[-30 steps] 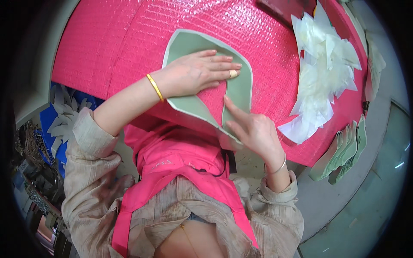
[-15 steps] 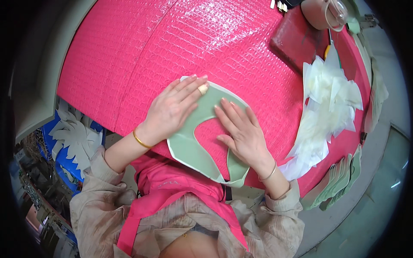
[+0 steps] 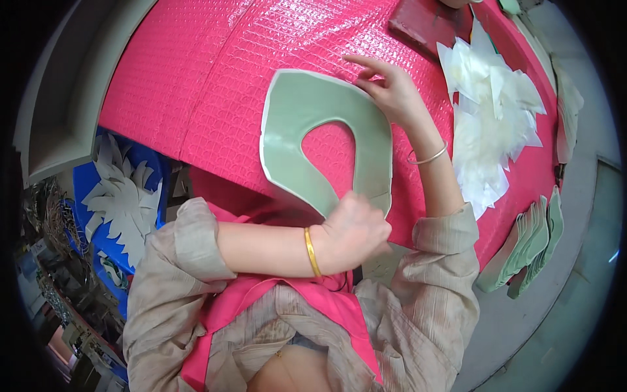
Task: The person assembles shoe components by hand on a pink work surface. They place a white insole into a light green shoe upper, press the edges to secure it, and then stack the finished units. The person also handles white cutouts from a blue bin, placing them into a machine hopper before returning to stack the green shoe parts.
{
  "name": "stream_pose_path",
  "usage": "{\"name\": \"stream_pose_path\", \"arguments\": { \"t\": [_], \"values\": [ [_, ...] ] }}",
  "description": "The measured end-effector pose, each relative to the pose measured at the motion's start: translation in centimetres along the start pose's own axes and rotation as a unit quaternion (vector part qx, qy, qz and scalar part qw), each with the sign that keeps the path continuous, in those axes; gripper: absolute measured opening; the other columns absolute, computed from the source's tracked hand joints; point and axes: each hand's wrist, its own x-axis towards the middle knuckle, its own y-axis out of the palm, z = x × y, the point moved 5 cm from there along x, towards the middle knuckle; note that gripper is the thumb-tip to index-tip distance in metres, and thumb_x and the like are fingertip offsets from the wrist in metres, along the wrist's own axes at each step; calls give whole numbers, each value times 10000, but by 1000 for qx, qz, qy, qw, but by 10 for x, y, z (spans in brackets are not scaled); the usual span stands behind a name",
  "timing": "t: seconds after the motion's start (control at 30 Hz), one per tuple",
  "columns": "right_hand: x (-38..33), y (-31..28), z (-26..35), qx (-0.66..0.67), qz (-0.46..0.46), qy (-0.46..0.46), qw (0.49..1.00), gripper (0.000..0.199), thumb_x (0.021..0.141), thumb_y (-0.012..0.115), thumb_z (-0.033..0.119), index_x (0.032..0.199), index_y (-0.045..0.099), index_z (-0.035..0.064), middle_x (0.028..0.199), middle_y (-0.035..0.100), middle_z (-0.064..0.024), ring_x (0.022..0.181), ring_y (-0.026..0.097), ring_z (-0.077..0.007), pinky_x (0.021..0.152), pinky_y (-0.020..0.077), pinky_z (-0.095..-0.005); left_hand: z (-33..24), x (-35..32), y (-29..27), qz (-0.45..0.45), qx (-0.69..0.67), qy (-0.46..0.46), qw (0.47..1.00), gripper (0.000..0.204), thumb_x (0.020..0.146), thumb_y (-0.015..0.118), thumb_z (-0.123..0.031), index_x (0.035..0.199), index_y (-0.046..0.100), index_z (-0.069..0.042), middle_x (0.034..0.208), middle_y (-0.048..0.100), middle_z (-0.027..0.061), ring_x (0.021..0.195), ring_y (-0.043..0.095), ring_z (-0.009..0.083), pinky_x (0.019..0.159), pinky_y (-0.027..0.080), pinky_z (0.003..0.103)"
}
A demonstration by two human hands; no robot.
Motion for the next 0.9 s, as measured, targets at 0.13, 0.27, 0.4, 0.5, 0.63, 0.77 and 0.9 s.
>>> {"name": "stream_pose_path", "arguments": {
  "t": [0.13, 0.27, 0.4, 0.5, 0.63, 0.77, 0.9],
  "values": [
    [-57, -20, 19, -142, -144, -122, 972, 373, 759, 518, -68, 1079, 605, 102, 837, 553, -68, 694, 541, -128, 597, 438, -236, 16, -54, -32, 116, 119, 30, 986, 98, 633, 550, -171, 609, 599, -89, 632, 548, 72, 715, 546, 197, 740, 395, 323],
    [-102, 14, 56, -210, -200, -261, 921, 372, 707, 489, -102, 1022, 608, 56, 974, 553, -117, 871, 557, -240, 738, 459, -314, 74, -105, -42, 137, 393, -3, 909, 305, 659, 482, -152, 852, 632, 31, 923, 568, 181, 1007, 498, 254, 1008, 271, 344],
    [-107, 109, 49, -256, 25, -285, 923, 475, 775, 551, 188, 1232, 452, 105, 1269, 438, -112, 1185, 411, -254, 975, 336, -383, 96, -120, -2, 53, 462, 51, 884, 325, 706, 463, -150, 901, 631, 48, 1002, 581, 175, 1025, 501, 243, 1021, 253, 320],
    [-109, 132, 36, -344, 106, -296, 885, 574, 822, 474, 382, 1324, 342, 138, 1370, 334, -56, 1262, 315, -196, 1028, 259, -380, 102, -131, 1, 73, 539, 25, 839, 457, 740, 421, -155, 1129, 513, 68, 1230, 481, 161, 1179, 423, 221, 1042, 214, 316],
    [-102, 72, 2, -439, 107, -203, 868, 537, 815, 462, 384, 1323, 356, 249, 1370, 347, 42, 1245, 346, -160, 1033, 259, -386, 104, -127, -6, 79, 514, 57, 852, 451, 728, 433, -146, 1114, 515, 71, 1192, 499, 163, 1142, 450, 220, 1030, 246, 314],
    [-91, 31, -12, -425, 48, -164, 889, 409, 884, 412, 280, 1289, 419, 223, 1345, 390, 40, 1261, 324, -157, 1048, 201, -426, 98, -112, -15, 49, 442, 34, 895, 441, 706, 452, -146, 1077, 532, 79, 1145, 517, 186, 1095, 481, 230, 1010, 280, 323],
    [-79, -7, -27, 21, -7, -37, 999, 367, 936, 354, 243, 1194, 500, 25, 1225, 516, -84, 1120, 487, -180, 981, 322, -365, 99, -66, -42, -49, 279, -72, 956, 347, 682, 484, -102, 985, 597, 22, 957, 604, 163, 914, 574, 224, 879, 392, 335]
  ]
}}
